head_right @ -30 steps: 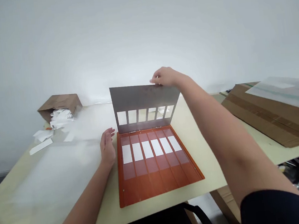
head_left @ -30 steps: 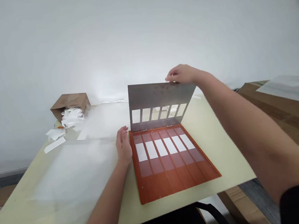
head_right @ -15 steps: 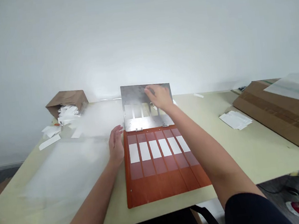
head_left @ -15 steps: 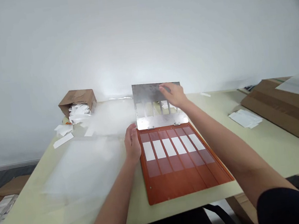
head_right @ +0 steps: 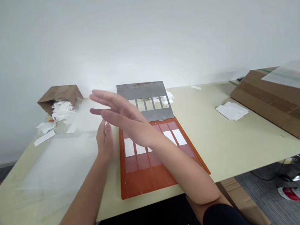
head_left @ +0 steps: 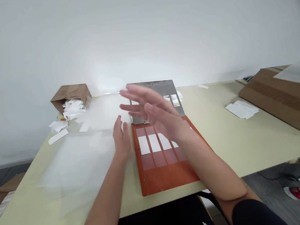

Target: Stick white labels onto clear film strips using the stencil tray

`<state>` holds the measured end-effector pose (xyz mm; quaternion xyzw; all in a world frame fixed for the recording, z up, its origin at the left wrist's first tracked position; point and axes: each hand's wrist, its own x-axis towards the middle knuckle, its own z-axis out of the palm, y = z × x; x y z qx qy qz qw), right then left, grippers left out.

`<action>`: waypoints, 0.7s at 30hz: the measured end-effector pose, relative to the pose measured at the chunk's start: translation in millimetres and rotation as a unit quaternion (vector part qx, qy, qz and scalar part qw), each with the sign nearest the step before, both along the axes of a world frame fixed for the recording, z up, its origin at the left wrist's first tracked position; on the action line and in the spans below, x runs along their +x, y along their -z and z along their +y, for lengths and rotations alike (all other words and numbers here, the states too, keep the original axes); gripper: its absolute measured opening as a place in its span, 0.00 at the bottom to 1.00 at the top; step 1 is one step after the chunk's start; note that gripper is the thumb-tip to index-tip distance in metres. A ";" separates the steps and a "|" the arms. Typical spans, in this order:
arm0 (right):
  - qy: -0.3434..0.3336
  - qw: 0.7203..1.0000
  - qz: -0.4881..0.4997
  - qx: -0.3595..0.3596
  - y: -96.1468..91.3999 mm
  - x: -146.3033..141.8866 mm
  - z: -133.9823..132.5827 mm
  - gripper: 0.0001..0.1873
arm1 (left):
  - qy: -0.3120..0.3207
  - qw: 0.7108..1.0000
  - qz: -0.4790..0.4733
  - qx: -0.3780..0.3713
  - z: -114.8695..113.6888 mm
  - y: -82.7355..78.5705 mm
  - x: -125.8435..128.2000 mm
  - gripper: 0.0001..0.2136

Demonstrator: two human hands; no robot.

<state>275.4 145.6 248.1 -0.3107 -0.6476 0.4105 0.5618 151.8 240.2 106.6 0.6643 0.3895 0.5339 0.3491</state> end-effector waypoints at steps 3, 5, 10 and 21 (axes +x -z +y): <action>0.055 0.997 -0.042 0.040 3.7 22.8 -12.7 0.20 | -0.027 0.996 -0.070 -0.046 7.0 -9.4 -1.0 0.20; 0.103 0.989 -0.108 0.006 22.9 34.8 -12.3 0.18 | -0.005 0.992 -0.106 -0.071 10.4 -21.5 -2.6 0.17; 0.179 0.886 -0.427 0.022 86.7 53.8 2.3 0.14 | 0.067 0.993 0.030 -0.087 8.4 -54.4 -8.8 0.16; 0.177 0.844 -0.500 0.088 120.3 59.5 0.3 0.06 | 0.154 0.924 0.274 0.218 9.0 10.2 -34.3 0.10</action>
